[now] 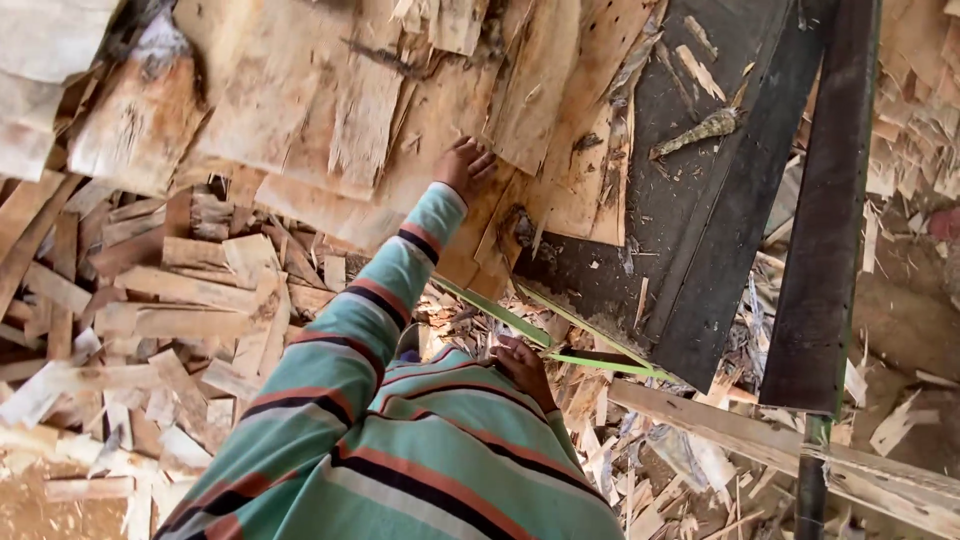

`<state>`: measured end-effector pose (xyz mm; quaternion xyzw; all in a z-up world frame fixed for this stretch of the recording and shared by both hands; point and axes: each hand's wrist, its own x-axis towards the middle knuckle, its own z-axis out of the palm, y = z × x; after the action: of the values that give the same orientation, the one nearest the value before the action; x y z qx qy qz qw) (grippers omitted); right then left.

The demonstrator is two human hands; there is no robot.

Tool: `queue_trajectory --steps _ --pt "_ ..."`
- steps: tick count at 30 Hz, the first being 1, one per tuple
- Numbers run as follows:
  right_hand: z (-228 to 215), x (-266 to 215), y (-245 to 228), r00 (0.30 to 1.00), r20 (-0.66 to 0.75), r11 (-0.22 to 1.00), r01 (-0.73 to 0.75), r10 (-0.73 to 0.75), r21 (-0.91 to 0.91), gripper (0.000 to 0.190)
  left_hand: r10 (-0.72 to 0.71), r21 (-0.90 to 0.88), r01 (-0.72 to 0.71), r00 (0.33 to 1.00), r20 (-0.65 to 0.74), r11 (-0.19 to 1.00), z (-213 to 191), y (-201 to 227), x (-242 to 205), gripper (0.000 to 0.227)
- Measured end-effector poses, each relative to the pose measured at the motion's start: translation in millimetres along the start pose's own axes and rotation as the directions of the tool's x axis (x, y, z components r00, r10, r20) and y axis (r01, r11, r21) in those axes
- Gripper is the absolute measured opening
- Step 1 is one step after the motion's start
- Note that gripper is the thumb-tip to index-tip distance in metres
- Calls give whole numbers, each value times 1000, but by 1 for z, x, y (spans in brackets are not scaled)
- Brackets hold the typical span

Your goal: Cutting and splitting wood bark using a manual lever-operated splitter machine.

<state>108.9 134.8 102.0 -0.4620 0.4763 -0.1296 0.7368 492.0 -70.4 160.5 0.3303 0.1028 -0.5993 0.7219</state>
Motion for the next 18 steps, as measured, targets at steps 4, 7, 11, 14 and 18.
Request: queue_trajectory --steps 4,7,11,14,18 --pt "2 -3 -3 999 -33 1000 6 -6 -10 42 110 0 -110 994 -14 994 25 27 9 50" --pt "0 -1 -5 999 -39 1000 4 -4 6 44 102 -109 -98 994 28 989 26 59 54 58" --pt "9 -9 -13 997 -43 978 -51 61 203 47 166 -244 -152 985 38 958 54 100 77 60" --pt "24 -20 -44 995 -65 970 -53 70 237 47 182 -388 -210 977 -110 898 29 101 154 55" --pt "24 -16 -56 993 -97 976 -42 64 212 47 175 -170 -210 964 -203 963 76 106 79 52"
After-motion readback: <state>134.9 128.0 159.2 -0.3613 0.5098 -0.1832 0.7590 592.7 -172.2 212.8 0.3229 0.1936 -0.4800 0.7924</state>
